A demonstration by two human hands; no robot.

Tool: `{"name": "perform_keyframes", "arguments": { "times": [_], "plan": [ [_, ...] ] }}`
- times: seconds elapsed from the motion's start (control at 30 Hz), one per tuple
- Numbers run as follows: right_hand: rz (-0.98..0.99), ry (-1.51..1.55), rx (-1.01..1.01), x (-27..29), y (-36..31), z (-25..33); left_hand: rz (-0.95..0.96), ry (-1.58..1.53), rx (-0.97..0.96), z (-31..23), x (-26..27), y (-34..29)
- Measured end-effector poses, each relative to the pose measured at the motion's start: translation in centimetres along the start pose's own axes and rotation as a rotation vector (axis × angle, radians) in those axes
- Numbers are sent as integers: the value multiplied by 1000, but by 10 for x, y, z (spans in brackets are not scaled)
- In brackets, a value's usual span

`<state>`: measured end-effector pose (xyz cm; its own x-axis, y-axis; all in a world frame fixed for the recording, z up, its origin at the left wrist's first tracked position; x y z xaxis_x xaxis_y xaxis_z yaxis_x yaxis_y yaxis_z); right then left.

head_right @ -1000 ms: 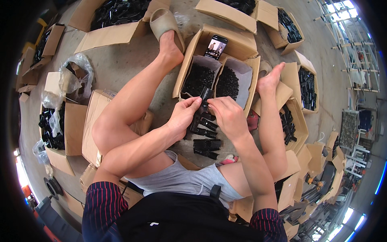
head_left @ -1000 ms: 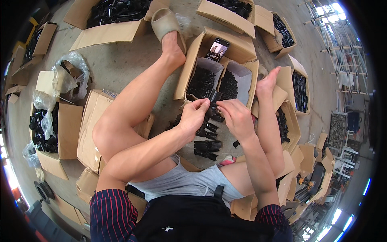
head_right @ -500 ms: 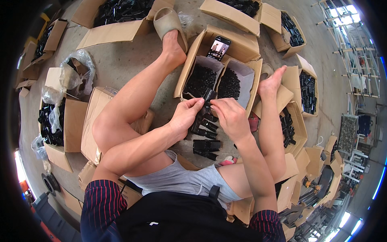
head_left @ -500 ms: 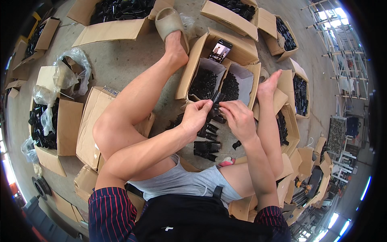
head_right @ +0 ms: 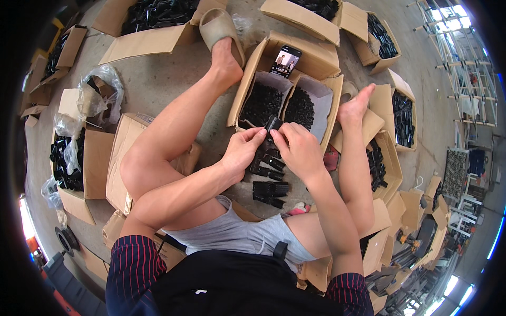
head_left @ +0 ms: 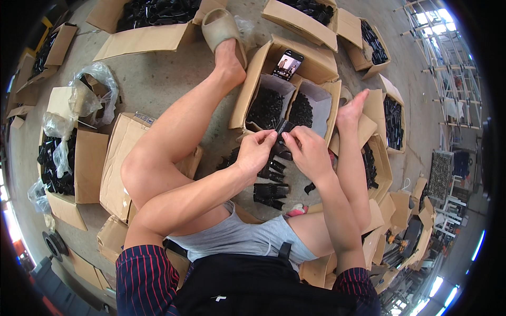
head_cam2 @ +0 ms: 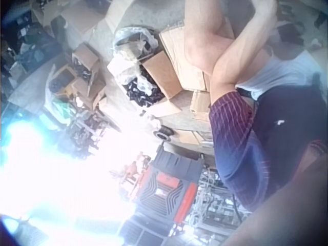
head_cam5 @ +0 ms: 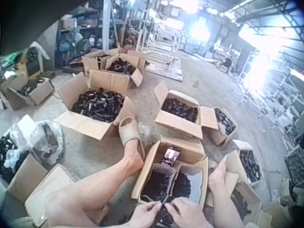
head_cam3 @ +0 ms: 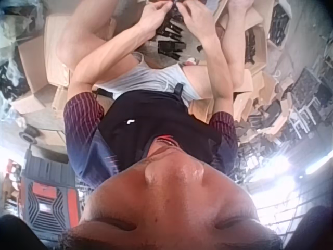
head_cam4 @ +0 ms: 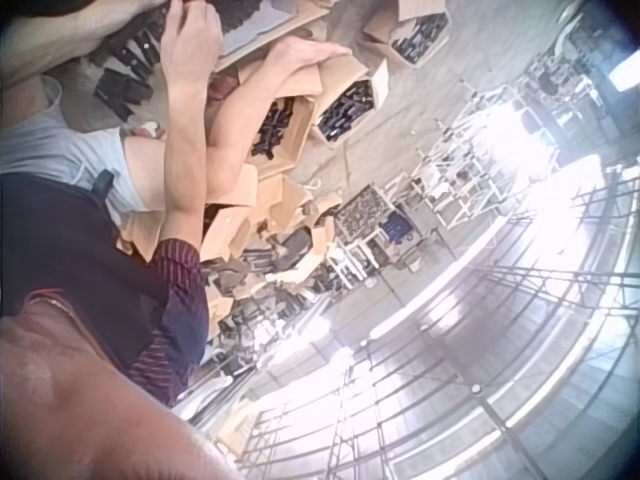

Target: The person assembles small black metal components by hand, selecting pieces from cardboard boxes and fitting them together.

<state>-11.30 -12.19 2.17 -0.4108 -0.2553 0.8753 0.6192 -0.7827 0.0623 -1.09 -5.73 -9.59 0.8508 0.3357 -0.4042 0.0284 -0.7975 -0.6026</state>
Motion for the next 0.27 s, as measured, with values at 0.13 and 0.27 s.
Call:
{"name": "perform_keyframes", "arguments": {
  "times": [0.13, 0.27],
  "plan": [
    [118, 115, -285, -10, -5, -15, -4, -6, -17, 1, 1, -2],
    [109, 294, -541, 6, -18, -16, 34, 35, -23, 2, -9, 1]
  ]
}}
Point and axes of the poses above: each hand's wrist, its own y-axis towards the middle knuckle, its own x-axis out of the back of the hand, z = x × y, the point moved 7 cm from there along y, towards the middle knuckle
